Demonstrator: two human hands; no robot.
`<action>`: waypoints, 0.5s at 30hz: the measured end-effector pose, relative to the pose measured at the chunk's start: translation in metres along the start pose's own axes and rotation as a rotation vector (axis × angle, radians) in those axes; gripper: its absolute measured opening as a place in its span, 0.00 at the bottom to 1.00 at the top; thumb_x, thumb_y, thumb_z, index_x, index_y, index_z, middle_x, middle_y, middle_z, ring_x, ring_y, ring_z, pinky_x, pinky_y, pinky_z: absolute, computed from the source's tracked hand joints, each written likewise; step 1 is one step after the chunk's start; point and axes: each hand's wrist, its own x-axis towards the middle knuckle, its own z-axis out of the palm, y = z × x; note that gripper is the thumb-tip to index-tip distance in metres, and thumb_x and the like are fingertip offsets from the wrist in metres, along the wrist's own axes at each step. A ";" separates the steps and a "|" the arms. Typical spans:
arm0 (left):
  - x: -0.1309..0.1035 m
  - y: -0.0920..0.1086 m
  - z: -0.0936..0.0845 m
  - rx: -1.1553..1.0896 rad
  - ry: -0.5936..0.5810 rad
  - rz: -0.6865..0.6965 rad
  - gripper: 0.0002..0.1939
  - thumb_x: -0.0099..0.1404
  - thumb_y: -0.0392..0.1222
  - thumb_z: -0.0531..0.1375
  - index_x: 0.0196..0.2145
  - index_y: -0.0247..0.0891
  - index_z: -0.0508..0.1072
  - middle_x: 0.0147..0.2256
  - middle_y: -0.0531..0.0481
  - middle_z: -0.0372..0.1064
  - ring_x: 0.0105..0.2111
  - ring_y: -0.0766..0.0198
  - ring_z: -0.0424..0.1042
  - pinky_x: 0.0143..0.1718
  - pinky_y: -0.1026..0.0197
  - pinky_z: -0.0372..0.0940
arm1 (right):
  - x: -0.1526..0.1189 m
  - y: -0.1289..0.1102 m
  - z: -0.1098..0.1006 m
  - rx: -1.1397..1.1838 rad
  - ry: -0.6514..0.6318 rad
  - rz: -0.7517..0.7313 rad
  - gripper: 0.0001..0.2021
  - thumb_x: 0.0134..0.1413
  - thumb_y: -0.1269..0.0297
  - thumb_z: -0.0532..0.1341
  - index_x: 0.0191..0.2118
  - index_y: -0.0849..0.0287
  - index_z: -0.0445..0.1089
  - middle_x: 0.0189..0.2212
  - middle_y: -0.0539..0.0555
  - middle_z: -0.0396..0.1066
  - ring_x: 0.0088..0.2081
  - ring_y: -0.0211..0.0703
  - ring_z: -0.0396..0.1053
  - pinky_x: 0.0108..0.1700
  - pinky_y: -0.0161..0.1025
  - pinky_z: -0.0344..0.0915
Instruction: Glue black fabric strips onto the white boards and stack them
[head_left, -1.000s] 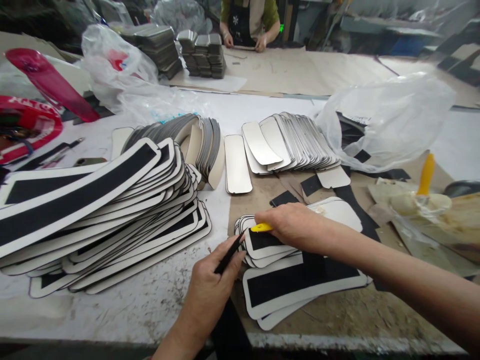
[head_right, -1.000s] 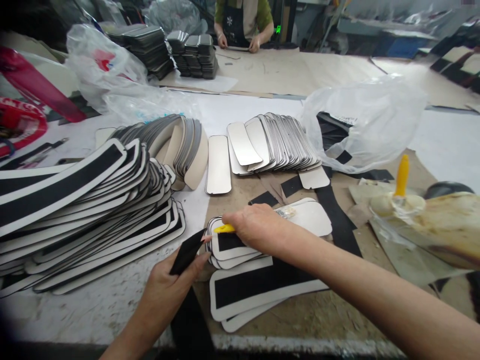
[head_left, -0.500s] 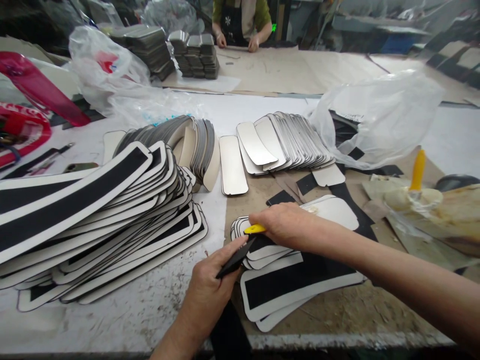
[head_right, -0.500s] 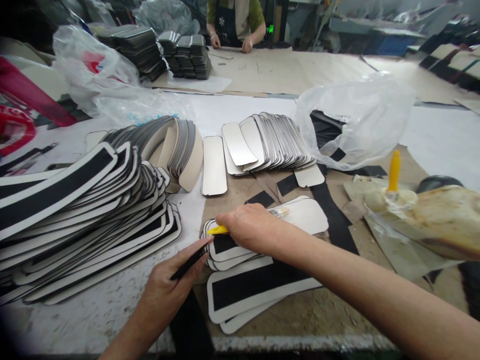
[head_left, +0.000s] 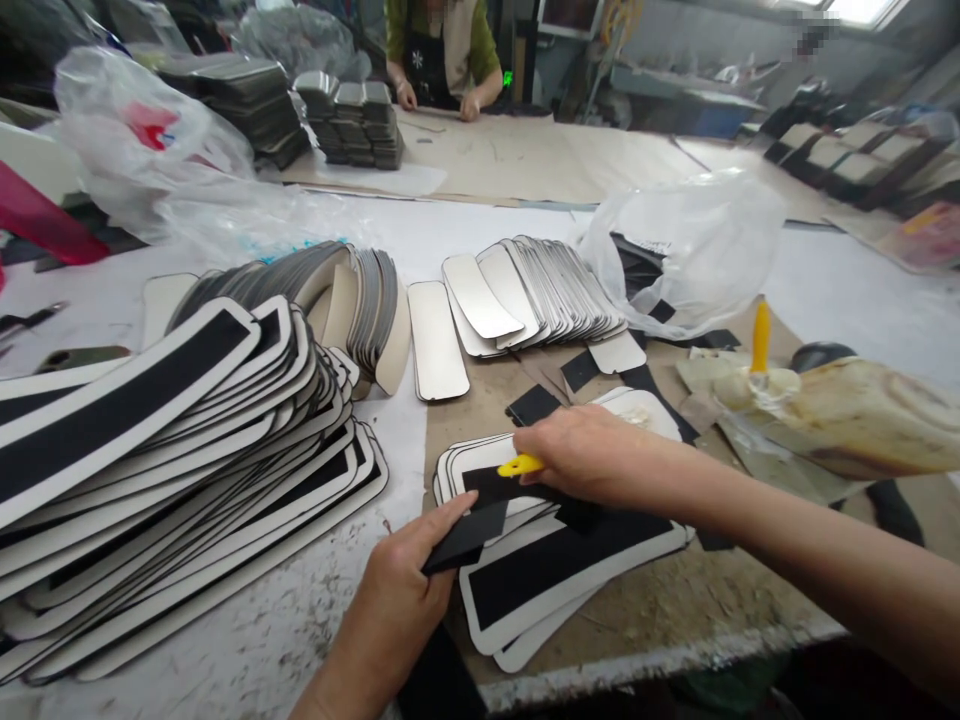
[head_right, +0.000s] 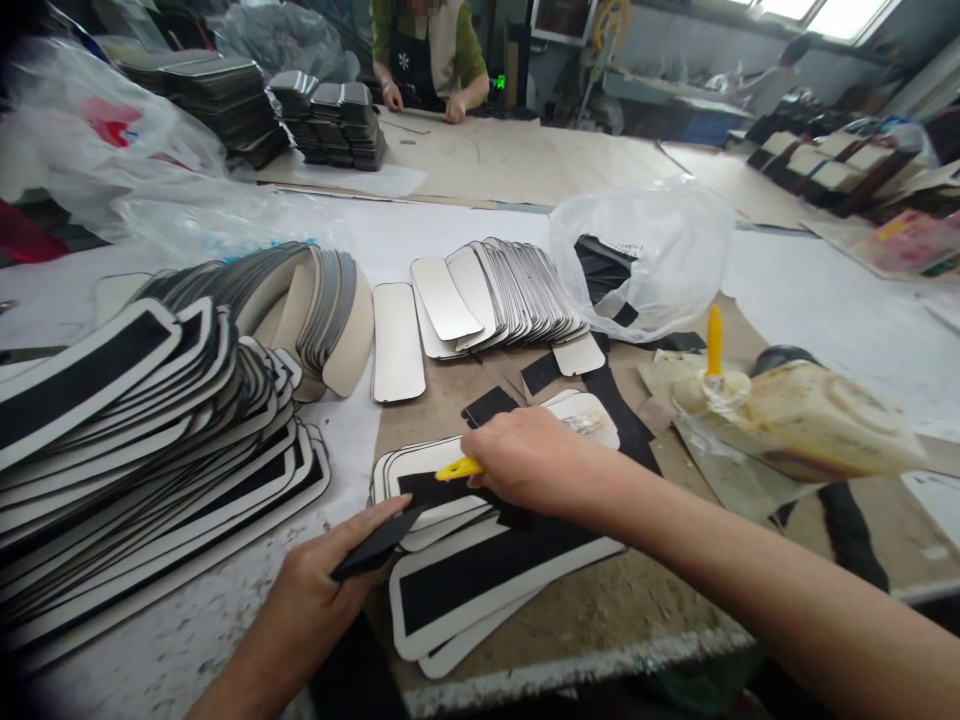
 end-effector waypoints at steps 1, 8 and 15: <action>0.000 -0.002 0.000 0.001 0.007 0.014 0.18 0.60 0.34 0.56 0.48 0.39 0.73 0.46 0.49 0.73 0.45 0.61 0.73 0.50 0.62 0.65 | -0.010 0.006 -0.002 0.003 -0.027 0.036 0.07 0.55 0.64 0.57 0.35 0.59 0.71 0.30 0.57 0.74 0.33 0.48 0.72 0.31 0.36 0.58; -0.002 -0.011 0.002 -0.016 0.027 0.049 0.18 0.60 0.35 0.58 0.49 0.44 0.72 0.45 0.53 0.74 0.44 0.64 0.73 0.49 0.66 0.64 | -0.073 0.049 0.003 0.157 0.036 0.247 0.10 0.59 0.64 0.50 0.28 0.58 0.63 0.29 0.53 0.68 0.33 0.42 0.66 0.37 0.37 0.58; -0.003 -0.022 0.004 0.004 0.047 0.143 0.21 0.58 0.34 0.60 0.50 0.46 0.71 0.46 0.56 0.73 0.44 0.65 0.73 0.50 0.68 0.61 | -0.083 0.054 0.026 0.263 0.203 0.379 0.15 0.62 0.53 0.48 0.37 0.58 0.64 0.32 0.53 0.68 0.35 0.44 0.66 0.37 0.38 0.58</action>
